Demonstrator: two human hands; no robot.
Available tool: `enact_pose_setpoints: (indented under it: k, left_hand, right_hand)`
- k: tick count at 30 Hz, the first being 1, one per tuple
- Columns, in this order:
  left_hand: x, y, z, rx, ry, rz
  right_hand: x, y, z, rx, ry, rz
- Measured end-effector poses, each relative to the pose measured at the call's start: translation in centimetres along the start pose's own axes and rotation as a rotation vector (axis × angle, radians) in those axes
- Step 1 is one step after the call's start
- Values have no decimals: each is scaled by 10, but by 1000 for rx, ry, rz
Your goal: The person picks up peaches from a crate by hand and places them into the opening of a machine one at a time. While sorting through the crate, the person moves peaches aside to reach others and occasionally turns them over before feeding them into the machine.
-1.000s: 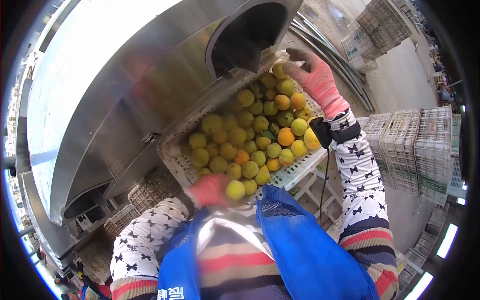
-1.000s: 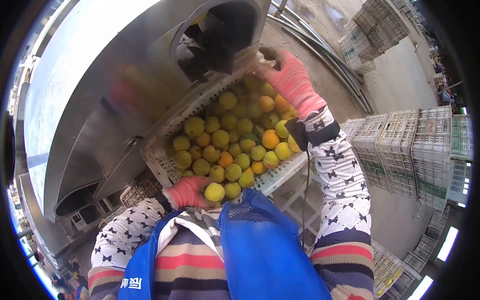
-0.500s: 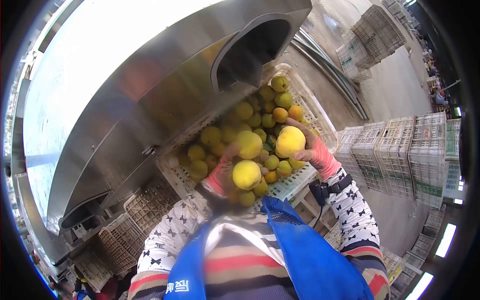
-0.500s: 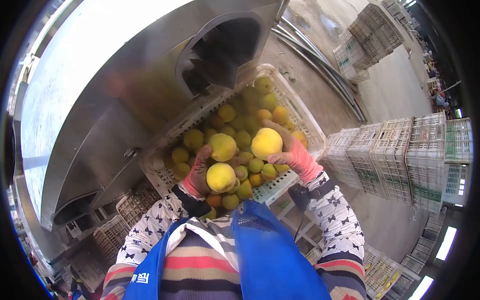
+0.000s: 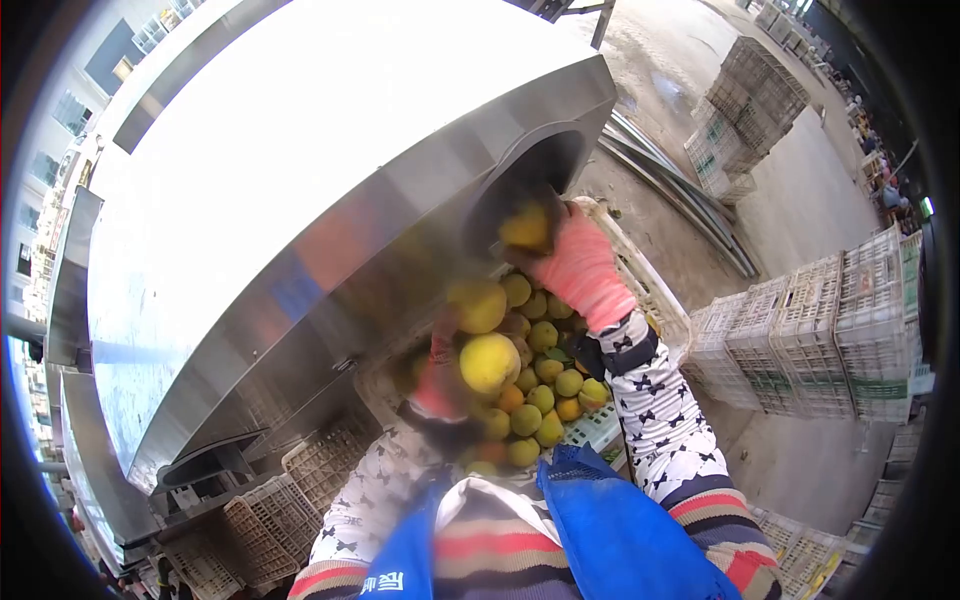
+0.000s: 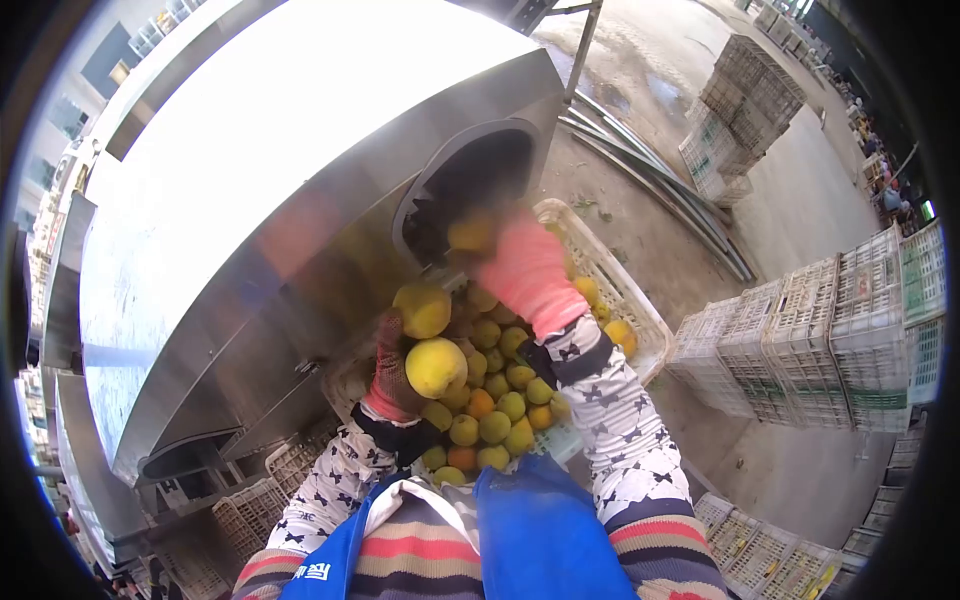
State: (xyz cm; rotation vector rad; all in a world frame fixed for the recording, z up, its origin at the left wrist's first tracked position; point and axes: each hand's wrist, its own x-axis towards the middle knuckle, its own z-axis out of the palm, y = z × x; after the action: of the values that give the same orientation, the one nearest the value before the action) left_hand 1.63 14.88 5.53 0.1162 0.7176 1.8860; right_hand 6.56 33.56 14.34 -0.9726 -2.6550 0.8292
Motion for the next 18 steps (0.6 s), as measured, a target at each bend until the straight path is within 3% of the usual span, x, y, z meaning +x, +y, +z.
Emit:
enact_pose_setpoints:
  k: [2,4,6,7,9,12,15,18]
  left_hand:
    - [-2,-12,-13,12,66,-36]
    - [4,-11,-6,-21,44,-53]
    - [8,-7,-20,-99,-127,-108]
    - [9,-4,-24,-124,-215,-133]
    - [11,4,-26,-133,-401,-187]
    - [12,-5,-30,377,-113,16]
    - [9,14,14,503,-70,81]
    - [13,23,15,878,-64,259]
  right_hand:
    - [67,30,61,-84,68,-117]
    - [76,13,49,-30,152,-213]
    - [40,3,10,169,213,-259]
    - [24,23,12,321,281,-466]
    - [-14,31,9,663,-127,-375]
    - [-53,33,25,1046,-481,-74]
    - [-60,45,20,630,-337,-158]
    - [-74,39,35,1182,-307,-95]
